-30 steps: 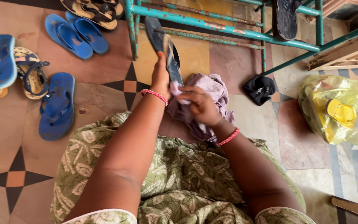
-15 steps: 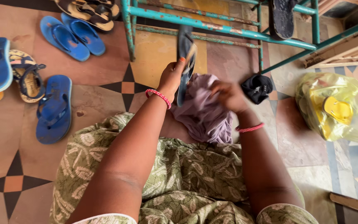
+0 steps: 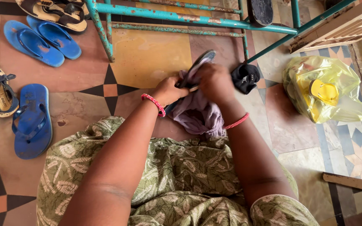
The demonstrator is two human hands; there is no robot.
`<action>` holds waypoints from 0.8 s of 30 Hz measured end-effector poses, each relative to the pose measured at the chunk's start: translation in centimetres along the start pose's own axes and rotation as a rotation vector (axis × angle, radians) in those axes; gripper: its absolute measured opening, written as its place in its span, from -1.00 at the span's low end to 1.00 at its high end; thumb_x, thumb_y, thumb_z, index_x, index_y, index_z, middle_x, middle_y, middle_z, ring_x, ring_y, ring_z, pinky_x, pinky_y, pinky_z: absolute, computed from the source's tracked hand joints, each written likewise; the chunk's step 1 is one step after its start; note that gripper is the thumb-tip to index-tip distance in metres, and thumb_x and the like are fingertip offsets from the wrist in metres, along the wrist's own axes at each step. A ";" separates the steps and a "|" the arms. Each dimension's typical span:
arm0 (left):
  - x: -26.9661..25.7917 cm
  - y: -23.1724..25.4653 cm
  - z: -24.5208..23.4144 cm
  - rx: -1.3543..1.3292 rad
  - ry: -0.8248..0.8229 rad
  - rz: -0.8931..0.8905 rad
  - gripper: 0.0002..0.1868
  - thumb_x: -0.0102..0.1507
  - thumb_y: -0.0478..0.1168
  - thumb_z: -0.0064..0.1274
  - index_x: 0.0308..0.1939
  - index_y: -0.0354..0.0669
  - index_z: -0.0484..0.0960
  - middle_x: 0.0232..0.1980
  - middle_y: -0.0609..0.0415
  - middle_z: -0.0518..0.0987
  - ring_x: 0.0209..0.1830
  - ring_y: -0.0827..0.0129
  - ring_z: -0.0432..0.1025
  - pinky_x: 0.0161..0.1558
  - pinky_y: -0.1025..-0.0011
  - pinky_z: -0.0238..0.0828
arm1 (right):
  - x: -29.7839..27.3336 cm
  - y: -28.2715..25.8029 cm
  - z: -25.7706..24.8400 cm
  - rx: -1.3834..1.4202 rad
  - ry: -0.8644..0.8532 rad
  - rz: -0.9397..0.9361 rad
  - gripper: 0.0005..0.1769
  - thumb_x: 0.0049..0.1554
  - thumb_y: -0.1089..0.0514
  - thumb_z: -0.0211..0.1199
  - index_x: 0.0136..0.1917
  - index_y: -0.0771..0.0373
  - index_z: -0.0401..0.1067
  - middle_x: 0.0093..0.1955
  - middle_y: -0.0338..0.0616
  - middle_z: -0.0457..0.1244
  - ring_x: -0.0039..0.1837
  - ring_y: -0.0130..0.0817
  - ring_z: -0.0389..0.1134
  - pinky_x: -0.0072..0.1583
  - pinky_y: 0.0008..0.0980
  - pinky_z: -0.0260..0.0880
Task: The person sits on the floor and wipes a red shoe with a cloth, then places it on a shoe rack. The person then wipes a black flip-flop with the same cloth and places it on the rack.
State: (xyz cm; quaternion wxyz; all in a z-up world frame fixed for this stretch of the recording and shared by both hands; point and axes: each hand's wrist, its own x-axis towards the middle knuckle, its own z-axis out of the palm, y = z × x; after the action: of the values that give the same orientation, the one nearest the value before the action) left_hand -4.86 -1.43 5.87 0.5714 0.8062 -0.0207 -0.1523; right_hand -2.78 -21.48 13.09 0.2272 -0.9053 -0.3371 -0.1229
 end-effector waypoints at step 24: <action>0.3 -0.6 -0.8 -0.805 -0.441 -0.345 -0.57 0.39 0.08 -0.07 0.04 -0.21 0.56 -0.19 -0.15 0.68 -0.40 0.10 0.63 -0.38 0.16 0.61 | -2.9 4.4 4.5 0.043 0.453 0.255 -0.52 0.04 0.48 0.19 0.23 0.35 0.55 0.29 0.14 0.29 0.31 0.08 0.34 0.31 -0.20 0.39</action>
State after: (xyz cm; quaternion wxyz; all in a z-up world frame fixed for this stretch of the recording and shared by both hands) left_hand -4.42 -0.50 5.45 0.7862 0.4613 0.0531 -0.4078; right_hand -1.69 -23.83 6.59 0.3297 -0.8850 -0.1633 -0.2854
